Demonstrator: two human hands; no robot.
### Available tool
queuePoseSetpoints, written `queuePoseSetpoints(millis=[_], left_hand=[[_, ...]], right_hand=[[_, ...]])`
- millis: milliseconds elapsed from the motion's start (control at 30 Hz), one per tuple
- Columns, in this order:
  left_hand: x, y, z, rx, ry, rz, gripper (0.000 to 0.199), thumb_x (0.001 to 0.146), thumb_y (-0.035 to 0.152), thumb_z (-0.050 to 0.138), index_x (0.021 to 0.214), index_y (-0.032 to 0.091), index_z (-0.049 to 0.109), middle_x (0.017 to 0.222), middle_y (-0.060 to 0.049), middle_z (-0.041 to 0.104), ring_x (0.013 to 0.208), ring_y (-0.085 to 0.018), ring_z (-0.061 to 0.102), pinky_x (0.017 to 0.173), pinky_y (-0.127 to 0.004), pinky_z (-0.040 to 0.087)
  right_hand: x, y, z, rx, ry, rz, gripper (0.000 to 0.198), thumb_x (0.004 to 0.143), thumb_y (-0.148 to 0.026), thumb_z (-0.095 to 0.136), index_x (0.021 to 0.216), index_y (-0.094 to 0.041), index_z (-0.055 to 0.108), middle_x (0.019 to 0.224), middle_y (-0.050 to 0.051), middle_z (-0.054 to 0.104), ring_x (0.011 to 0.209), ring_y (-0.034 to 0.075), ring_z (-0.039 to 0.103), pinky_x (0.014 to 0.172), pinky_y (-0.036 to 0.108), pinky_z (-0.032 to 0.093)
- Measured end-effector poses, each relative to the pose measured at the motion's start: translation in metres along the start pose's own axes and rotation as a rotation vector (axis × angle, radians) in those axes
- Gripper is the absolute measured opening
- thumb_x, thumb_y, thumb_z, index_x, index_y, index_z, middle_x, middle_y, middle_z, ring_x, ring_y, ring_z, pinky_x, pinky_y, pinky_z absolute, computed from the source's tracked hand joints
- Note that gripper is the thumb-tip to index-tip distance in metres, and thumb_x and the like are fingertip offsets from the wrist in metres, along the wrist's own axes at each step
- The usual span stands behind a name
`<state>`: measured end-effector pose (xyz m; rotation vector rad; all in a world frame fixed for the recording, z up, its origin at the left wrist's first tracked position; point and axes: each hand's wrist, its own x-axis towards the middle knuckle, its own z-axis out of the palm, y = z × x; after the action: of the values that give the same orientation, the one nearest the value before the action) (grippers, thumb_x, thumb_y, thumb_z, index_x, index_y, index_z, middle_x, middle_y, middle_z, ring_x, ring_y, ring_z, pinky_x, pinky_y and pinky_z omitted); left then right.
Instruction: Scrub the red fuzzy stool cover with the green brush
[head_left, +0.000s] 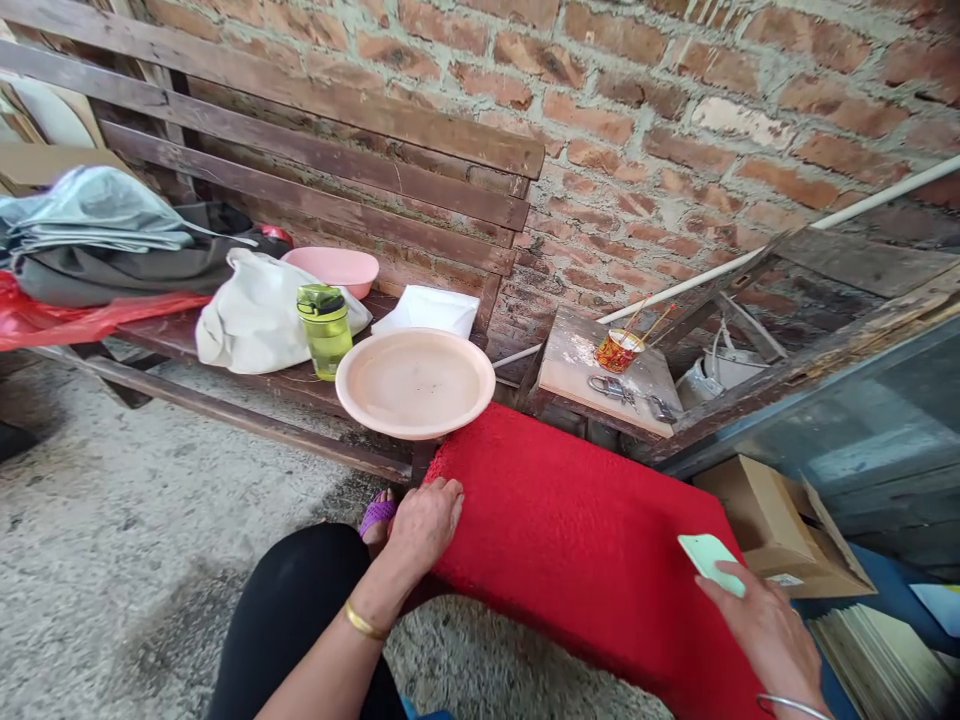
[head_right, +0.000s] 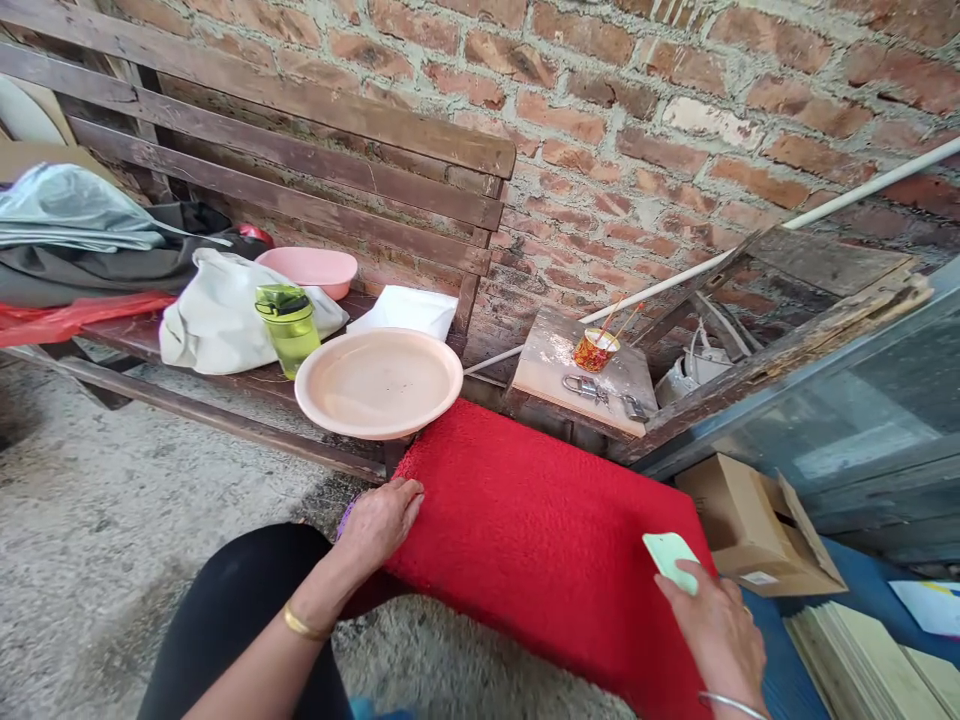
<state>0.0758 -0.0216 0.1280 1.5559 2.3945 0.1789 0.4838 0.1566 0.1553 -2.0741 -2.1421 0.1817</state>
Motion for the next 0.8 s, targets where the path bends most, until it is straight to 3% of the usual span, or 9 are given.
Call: queuePoseSetpoints(millis=[100, 200, 300, 400, 500, 700, 800], left_hand=[[0.0, 0.007, 0.005, 0.008, -0.005, 0.026, 0.03, 0.1, 0.024, 0.035, 0.107, 0.02, 0.064, 0.102, -0.008, 0.069, 0.095, -0.02, 0.067, 0.085, -0.032, 0.048], [0.0, 0.013, 0.013, -0.002, -0.008, 0.066, 0.029, 0.099, 0.022, 0.035, 0.104, 0.021, 0.064, 0.102, -0.008, 0.069, 0.096, -0.02, 0.066, 0.086, -0.032, 0.047], [0.002, 0.014, 0.018, -0.019, -0.013, 0.078, 0.028, 0.099, 0.02, 0.036, 0.102, 0.021, 0.064, 0.101, -0.007, 0.07, 0.096, -0.019, 0.065, 0.087, -0.031, 0.047], [0.006, 0.012, 0.019, -0.003, -0.007, 0.062, 0.028, 0.099, 0.021, 0.037, 0.103, 0.021, 0.064, 0.1, -0.007, 0.069, 0.093, -0.019, 0.066, 0.085, -0.031, 0.047], [0.007, 0.01, 0.02, 0.016, 0.016, 0.065, 0.029, 0.099, 0.021, 0.037, 0.103, 0.022, 0.065, 0.1, -0.007, 0.069, 0.093, -0.02, 0.067, 0.084, -0.031, 0.048], [0.005, 0.006, 0.025, -0.005, 0.059, 0.067, 0.032, 0.098, 0.018, 0.038, 0.101, 0.025, 0.068, 0.099, -0.005, 0.07, 0.096, -0.019, 0.066, 0.087, -0.03, 0.047], [0.004, -0.003, 0.019, 0.06, 0.099, -0.026, 0.031, 0.097, 0.021, 0.039, 0.105, 0.024, 0.069, 0.107, -0.009, 0.067, 0.102, -0.024, 0.064, 0.088, -0.035, 0.047]], right_hand=[[-0.01, -0.05, 0.021, 0.073, -0.087, -0.132, 0.036, 0.078, -0.045, 0.053, 0.1, -0.024, 0.072, 0.091, 0.012, 0.06, 0.085, 0.033, 0.065, 0.076, 0.045, 0.05], [-0.022, -0.135, 0.056, 0.157, -0.174, -0.339, 0.032, 0.078, -0.041, 0.061, 0.104, -0.026, 0.071, 0.096, 0.004, 0.059, 0.088, 0.022, 0.064, 0.079, 0.033, 0.049], [-0.031, -0.208, 0.084, 0.197, -0.219, -0.495, 0.03, 0.076, -0.036, 0.069, 0.106, -0.031, 0.071, 0.099, 0.001, 0.059, 0.094, 0.019, 0.06, 0.086, 0.029, 0.044], [-0.023, -0.232, 0.094, 0.175, -0.246, -0.534, 0.032, 0.074, -0.036, 0.074, 0.106, -0.034, 0.071, 0.103, 0.0, 0.06, 0.101, 0.02, 0.058, 0.09, 0.029, 0.041], [-0.003, -0.195, 0.081, 0.093, -0.221, -0.455, 0.032, 0.074, -0.036, 0.072, 0.106, -0.034, 0.071, 0.103, 0.001, 0.061, 0.1, 0.021, 0.06, 0.09, 0.031, 0.042], [0.027, -0.047, 0.028, -0.108, -0.064, -0.123, 0.025, 0.077, -0.034, 0.058, 0.097, -0.029, 0.072, 0.087, 0.007, 0.066, 0.085, 0.03, 0.067, 0.074, 0.041, 0.051], [0.033, -0.022, 0.026, -0.128, 0.024, -0.095, 0.029, 0.079, -0.044, 0.054, 0.099, -0.032, 0.071, 0.089, 0.008, 0.065, 0.081, 0.03, 0.067, 0.074, 0.043, 0.052]])
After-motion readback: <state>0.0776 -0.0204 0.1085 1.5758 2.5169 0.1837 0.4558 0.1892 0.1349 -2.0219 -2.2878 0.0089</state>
